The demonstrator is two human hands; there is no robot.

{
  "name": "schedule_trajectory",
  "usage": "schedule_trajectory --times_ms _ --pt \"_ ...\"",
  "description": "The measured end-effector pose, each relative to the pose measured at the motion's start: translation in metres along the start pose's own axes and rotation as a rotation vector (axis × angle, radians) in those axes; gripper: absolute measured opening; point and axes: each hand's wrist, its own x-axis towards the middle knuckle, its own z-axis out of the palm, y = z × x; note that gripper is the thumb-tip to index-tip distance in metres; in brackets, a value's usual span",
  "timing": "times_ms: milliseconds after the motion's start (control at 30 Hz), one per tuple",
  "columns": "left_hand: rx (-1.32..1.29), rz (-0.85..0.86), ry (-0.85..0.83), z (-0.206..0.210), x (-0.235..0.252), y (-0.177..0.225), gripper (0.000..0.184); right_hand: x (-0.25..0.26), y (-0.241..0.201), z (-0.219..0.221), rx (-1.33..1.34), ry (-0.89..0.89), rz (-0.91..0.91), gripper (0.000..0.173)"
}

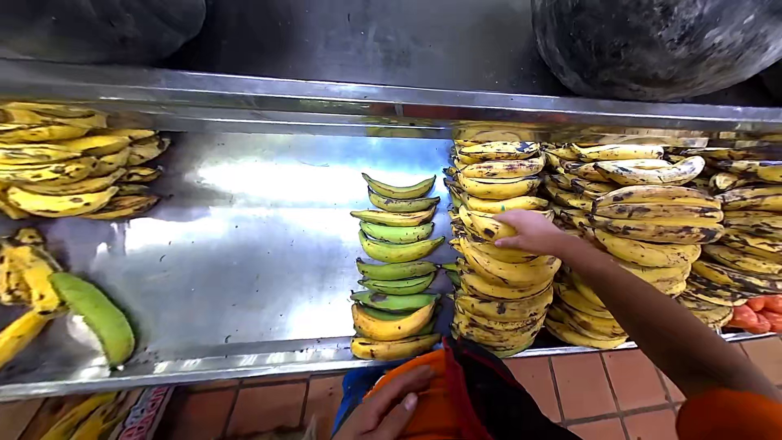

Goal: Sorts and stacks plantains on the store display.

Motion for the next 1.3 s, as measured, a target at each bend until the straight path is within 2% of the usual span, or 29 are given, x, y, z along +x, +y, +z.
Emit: schedule_trajectory --times_ms 100,233,333,467,633,733,867,967,1033,1100,1167,1200,1300 --pt "-0.082 -0.02 0.148 -0.01 -0.013 0.0 0.047 0.007 0.01 0.027 -0.109 0.072 -0.054 0.052" --pt "-0.148 -0.092 0.251 -0.012 -0.021 -0.01 0.047 0.008 0.015 0.035 -0.043 0.134 -0.036 0.053" --pt "-0.177 -0.142 0.224 -0.004 -0.018 -0.011 0.046 0.003 0.016 0.036 -0.111 0.189 -0.105 0.052" --pt "-0.196 -0.125 0.193 -0.005 -0.016 -0.013 0.046 -0.004 0.025 0.046 -0.194 0.404 -0.239 0.048" --pt "-0.168 -0.163 0.213 -0.014 -0.008 -0.013 0.046 -0.006 0.028 0.047 -0.094 0.316 -0.114 0.053" --pt "-0.165 -0.157 0.179 -0.016 -0.001 -0.014 0.045 -0.003 0.027 0.051 -0.039 0.344 -0.107 0.052" --pt "-0.157 -0.165 0.158 -0.017 0.008 -0.017 0.045 -0.002 0.025 0.057 -0.092 0.38 -0.107 0.052" --pt "-0.149 -0.174 0.158 -0.019 0.009 -0.015 0.045 -0.002 0.026 0.046 -0.008 0.264 -0.078 0.052" --pt "-0.135 -0.171 0.163 -0.024 0.005 -0.018 0.045 -0.003 0.029 0.025 0.211 0.222 -0.053 0.046" --pt "-0.102 -0.19 0.21 -0.033 -0.004 -0.026 0.046 -0.007 0.031 0.0 0.414 0.387 0.012 0.039" --pt "-0.074 -0.233 0.316 -0.044 -0.017 -0.051 0.047 -0.012 0.027 -0.021 0.394 0.539 0.117 0.041" --pt "-0.09 -0.282 0.383 -0.049 -0.025 -0.067 0.047 -0.016 0.024 -0.027 0.305 0.518 0.122 0.042" --pt "-0.131 -0.464 0.55 -0.065 -0.046 -0.096 0.051 -0.015 0.03 -0.022 0.032 0.174 0.022 0.044"
